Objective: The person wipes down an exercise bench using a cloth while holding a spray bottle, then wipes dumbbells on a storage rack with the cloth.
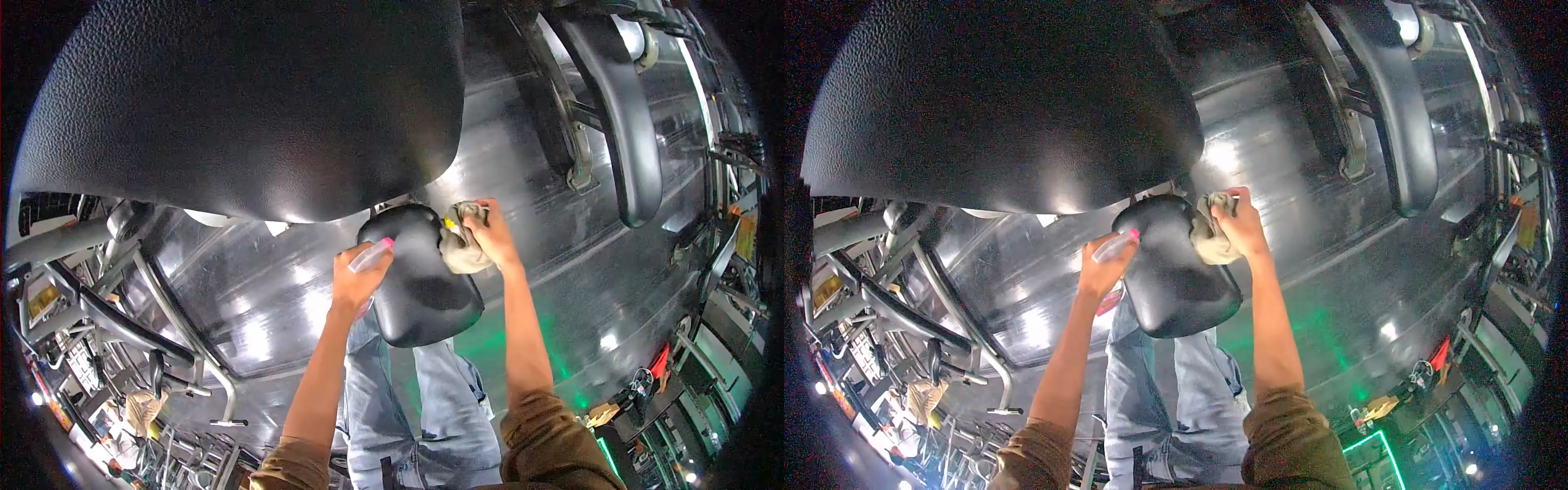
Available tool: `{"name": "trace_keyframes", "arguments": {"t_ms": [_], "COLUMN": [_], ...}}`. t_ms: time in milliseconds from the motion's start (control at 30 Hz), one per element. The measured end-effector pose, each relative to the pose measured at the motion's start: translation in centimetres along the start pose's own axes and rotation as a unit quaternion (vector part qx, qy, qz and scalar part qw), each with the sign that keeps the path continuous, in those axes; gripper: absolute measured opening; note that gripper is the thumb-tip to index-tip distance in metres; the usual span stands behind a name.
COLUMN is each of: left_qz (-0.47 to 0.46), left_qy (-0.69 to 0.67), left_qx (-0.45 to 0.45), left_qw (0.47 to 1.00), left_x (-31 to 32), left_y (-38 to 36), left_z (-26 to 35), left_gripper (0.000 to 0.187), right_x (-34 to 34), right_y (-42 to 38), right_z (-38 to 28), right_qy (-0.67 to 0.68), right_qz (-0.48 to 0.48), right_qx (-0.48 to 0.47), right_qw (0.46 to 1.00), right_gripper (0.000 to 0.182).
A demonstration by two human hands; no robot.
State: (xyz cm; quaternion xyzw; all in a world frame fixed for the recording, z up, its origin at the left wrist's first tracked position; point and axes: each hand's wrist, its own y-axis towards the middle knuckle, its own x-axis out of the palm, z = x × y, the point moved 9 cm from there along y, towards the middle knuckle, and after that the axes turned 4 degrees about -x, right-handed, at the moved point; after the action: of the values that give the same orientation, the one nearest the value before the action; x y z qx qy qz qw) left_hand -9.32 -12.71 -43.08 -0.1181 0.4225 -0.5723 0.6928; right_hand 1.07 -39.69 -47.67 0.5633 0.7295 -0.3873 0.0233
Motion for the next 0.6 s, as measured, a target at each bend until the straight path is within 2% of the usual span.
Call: {"name": "trace_keyframes", "arguments": {"t_ms": [33,100,167,200,267,400,433,467,500,567,600], "left_qz": [0.002,0.005,0.121,0.123,0.064,0.045,-0.028,-0.101,-0.102,-0.081,-0.082], "left_qy": [0.018,0.034,0.104,0.102,0.099,0.104,0.088,0.072,0.071,-0.007,-0.006], "left_qx": [0.014,0.027,0.186,0.186,0.068,0.052,0.016,-0.019,-0.019,-0.062,-0.063], "left_qw": [1.0,0.999,0.969,0.969,0.991,0.992,0.996,0.992,0.992,0.995,0.995], "left_x": [0.3,1.3,1.2,1.1,1.7,1.2,1.5,2.2,2.4,2.6,2.6], "left_y": [0.4,1.6,1.9,2.2,3.4,3.5,3.3,2.9,2.9,2.9,2.8], "left_z": [0.1,-0.9,-0.1,0.1,-1.7,-1.2,-0.7,-0.8,-1.4,-3.9,-4.3], "left_gripper": [0.027,0.024,0.027,0.027,0.03,0.029,0.039,0.051,0.051,0.04,0.04], "right_x": [-0.7,-1.2,-1.7,-2.0,-2.0,-0.1,0.4,1.3,2.6,4.3,5.4], "right_y": [-0.7,-1.9,-2.9,-3.4,-3.8,-4.2,-4.1,-3.9,-3.4,-2.8,-2.6], "right_z": [0.2,-1.1,-1.1,-1.3,-1.6,-2.9,-3.7,-3.9,-4.2,-5.9,-6.3], "right_qy": [-0.001,-0.014,-0.033,-0.025,-0.019,-0.004,0.023,0.015,0.014,-0.032,-0.032], "right_qz": [-0.001,-0.034,-0.024,-0.024,-0.023,0.027,0.052,0.05,0.05,0.114,0.114], "right_qx": [0.0,-0.082,-0.086,-0.078,-0.071,-0.121,-0.141,-0.12,-0.119,-0.209,-0.208], "right_qw": [1.0,0.996,0.995,0.996,0.997,0.992,0.988,0.991,0.991,0.971,0.971], "right_gripper": [0.039,0.039,0.039,0.04,0.04,0.038,0.037,0.038,0.038,0.037,0.037]}}
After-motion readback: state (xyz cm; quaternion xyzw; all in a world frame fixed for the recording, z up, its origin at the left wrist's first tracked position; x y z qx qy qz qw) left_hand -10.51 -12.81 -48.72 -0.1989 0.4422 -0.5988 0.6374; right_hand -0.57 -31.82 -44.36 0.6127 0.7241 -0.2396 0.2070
